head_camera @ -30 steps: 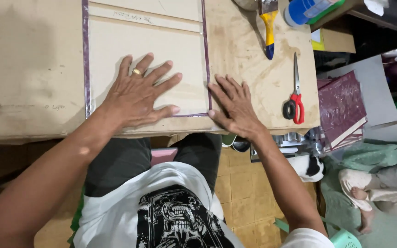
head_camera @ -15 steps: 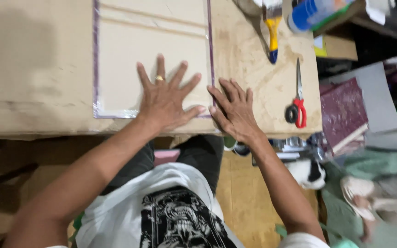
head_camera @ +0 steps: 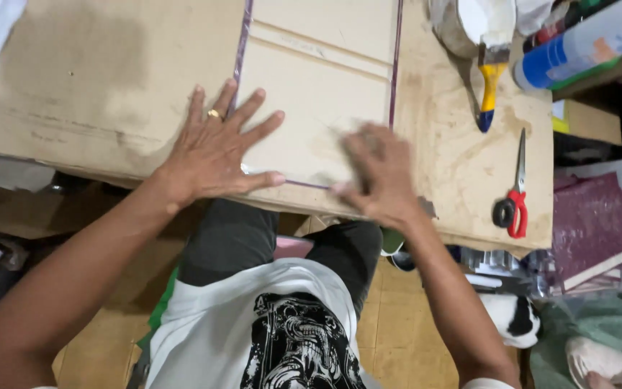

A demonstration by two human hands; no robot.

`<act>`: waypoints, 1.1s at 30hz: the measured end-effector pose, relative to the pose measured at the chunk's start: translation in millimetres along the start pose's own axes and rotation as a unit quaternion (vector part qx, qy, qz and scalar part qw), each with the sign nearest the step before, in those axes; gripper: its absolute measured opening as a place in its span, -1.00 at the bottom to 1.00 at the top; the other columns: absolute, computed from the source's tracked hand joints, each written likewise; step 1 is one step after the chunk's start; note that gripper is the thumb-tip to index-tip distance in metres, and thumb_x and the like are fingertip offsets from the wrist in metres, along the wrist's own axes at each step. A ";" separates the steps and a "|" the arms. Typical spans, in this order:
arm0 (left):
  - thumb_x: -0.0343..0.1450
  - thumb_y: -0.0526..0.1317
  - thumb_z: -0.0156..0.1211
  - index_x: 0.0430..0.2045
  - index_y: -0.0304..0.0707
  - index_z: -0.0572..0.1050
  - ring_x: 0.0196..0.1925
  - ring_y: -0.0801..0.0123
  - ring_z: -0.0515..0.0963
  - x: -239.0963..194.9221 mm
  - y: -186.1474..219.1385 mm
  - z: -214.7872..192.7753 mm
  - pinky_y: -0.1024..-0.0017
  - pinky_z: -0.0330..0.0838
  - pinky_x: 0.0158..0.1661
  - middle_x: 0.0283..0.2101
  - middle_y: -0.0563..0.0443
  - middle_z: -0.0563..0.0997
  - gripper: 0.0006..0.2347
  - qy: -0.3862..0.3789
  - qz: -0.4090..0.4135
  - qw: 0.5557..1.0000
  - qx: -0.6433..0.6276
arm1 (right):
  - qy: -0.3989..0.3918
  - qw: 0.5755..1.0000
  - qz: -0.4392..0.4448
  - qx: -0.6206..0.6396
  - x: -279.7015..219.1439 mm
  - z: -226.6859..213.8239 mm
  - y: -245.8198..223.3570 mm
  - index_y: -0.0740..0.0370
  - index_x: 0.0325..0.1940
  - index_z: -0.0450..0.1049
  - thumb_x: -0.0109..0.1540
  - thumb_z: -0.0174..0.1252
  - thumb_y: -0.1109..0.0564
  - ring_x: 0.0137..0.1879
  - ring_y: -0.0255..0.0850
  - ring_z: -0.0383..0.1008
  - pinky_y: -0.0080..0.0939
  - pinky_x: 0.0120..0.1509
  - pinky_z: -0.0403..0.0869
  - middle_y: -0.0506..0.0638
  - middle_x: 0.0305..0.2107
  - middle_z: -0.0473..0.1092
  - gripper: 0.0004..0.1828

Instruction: Wrapping a book cover in protective plastic film using a utility knife and manual folding

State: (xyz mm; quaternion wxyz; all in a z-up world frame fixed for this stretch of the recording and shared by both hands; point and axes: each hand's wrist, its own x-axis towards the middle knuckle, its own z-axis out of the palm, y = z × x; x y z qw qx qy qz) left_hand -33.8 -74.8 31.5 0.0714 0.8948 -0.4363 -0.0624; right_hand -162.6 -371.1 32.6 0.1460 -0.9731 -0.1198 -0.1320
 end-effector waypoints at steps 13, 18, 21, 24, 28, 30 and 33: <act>0.51 0.24 -0.34 0.44 0.28 0.17 0.53 -0.26 0.06 3.4 -19.9 -17.5 -0.38 -0.08 0.32 0.52 -0.04 0.17 -0.46 -0.012 0.020 0.999 -0.049 | -0.201 0.978 0.039 -0.037 56.0 24.5 -35.4 -0.36 0.53 0.19 0.42 -0.36 -0.41 0.62 0.19 -0.18 0.52 0.53 -0.22 0.04 0.53 -0.06 -0.37; 0.16 0.65 -0.14 0.47 0.28 0.10 0.53 -0.42 -0.03 -10.0 -41.3 -20.2 -0.51 -0.16 0.31 0.56 -0.21 0.01 -0.04 -0.045 0.007 0.998 -0.053 | -0.225 0.973 0.023 -0.036 36.0 11.5 -15.7 -0.37 0.56 0.12 0.29 -0.36 -0.57 0.63 0.15 -0.16 0.60 0.50 -0.18 0.02 0.54 -0.07 -0.20; 0.26 0.60 -0.44 0.48 0.35 -0.24 0.55 -0.17 -0.36 -6.7 -38.8 -2.6 -0.38 -0.54 0.31 0.56 -0.06 -0.31 -0.13 -0.087 0.009 0.996 -0.004 | -0.219 0.974 0.051 -0.026 24.7 8.4 -24.6 -0.38 0.60 -0.06 0.28 -0.07 -0.51 0.67 0.11 -0.36 0.57 0.51 -0.37 0.03 0.59 -0.24 -0.16; 0.29 0.55 -0.43 0.47 0.43 -0.29 0.56 -0.10 -0.44 -7.3 -41.1 -9.9 -0.35 -0.63 0.32 0.56 0.03 -0.40 -0.18 -0.103 -0.020 0.994 0.007 | -0.215 0.974 0.065 0.008 38.7 2.5 -35.0 -0.49 0.58 -0.07 0.36 -0.19 -0.43 0.68 0.07 -0.41 0.52 0.51 -0.46 -0.02 0.60 -0.27 -0.31; 0.36 0.47 -0.42 0.48 0.41 -0.14 0.57 -0.10 -0.37 -13.0 -43.0 2.9 -0.33 -0.64 0.32 0.57 0.07 -0.26 -0.27 -0.032 0.000 0.999 -0.036 | -0.209 0.968 0.142 0.013 49.5 3.8 -61.3 -0.22 0.56 0.09 0.25 -0.42 -0.53 0.62 0.16 -0.32 0.50 0.50 -0.44 0.14 0.51 -0.10 -0.14; 0.37 0.46 -0.41 0.48 0.41 -0.12 0.57 -0.10 -0.36 -13.6 -41.5 5.0 -0.33 -0.65 0.32 0.57 0.07 -0.25 -0.28 -0.018 0.001 0.999 -0.037 | -0.186 0.969 0.162 0.012 57.7 12.3 -77.2 -0.17 0.55 0.11 0.16 -0.41 -0.63 0.60 0.22 -0.28 0.58 0.47 -0.37 0.19 0.47 -0.05 -0.01; 0.34 0.50 -0.43 0.47 0.38 -0.10 0.57 -0.09 -0.34 -12.6 -36.2 3.3 -0.40 -0.61 0.30 0.57 0.02 -0.22 -0.24 -0.013 -0.009 0.999 -0.031 | -0.239 0.954 0.176 -0.049 69.6 23.6 -95.8 -0.33 0.61 -0.19 -0.01 -0.45 -0.79 0.63 0.18 -0.52 0.74 0.41 -0.46 0.17 0.56 -0.31 0.18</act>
